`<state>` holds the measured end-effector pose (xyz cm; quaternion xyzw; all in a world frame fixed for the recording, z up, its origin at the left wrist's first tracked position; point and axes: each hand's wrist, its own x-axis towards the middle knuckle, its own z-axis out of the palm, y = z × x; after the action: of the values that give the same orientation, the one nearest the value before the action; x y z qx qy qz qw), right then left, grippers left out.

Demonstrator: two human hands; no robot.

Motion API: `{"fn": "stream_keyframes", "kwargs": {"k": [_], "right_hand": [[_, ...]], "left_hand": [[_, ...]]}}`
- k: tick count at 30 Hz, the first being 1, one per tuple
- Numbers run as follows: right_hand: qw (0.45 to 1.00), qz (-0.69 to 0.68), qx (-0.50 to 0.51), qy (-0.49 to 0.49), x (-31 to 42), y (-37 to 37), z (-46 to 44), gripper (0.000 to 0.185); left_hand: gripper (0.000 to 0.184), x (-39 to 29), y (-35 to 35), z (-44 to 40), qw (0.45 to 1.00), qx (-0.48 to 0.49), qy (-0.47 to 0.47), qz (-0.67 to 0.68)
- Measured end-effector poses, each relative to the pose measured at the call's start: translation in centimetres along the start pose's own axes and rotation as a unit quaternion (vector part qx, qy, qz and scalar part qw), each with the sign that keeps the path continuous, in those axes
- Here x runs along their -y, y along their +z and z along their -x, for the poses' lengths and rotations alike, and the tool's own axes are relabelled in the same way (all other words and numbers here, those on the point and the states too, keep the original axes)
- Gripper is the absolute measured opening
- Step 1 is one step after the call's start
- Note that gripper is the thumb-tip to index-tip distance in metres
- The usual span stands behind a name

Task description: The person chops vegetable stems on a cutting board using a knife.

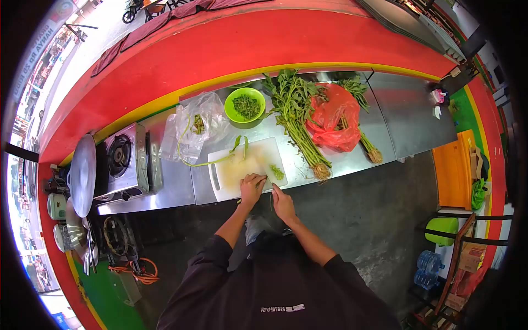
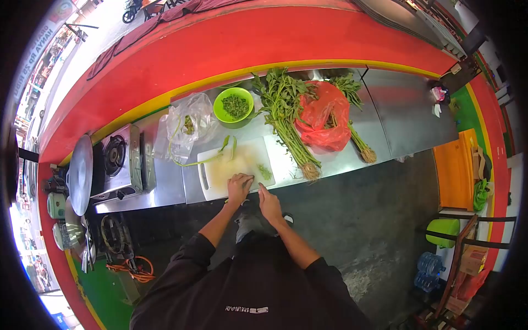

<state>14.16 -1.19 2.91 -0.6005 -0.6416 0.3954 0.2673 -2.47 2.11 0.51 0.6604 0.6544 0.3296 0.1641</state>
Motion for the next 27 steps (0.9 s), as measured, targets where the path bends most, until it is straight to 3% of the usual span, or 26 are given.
{"fn": "stream_keyframes", "kwargs": {"k": [5,27], "right_hand": [[0.997,0.074,0.027,0.009,-0.3,0.7,-1.2,0.038],[0.997,0.068,0.019,0.015,1.8,0.2,-2.3,0.036]], "left_hand": [[0.015,-0.1,-0.5,0.2,1.000,0.011,0.018,-0.011],[0.013,0.1,-0.4,-0.1,1.000,0.008,-0.002,0.014]]}}
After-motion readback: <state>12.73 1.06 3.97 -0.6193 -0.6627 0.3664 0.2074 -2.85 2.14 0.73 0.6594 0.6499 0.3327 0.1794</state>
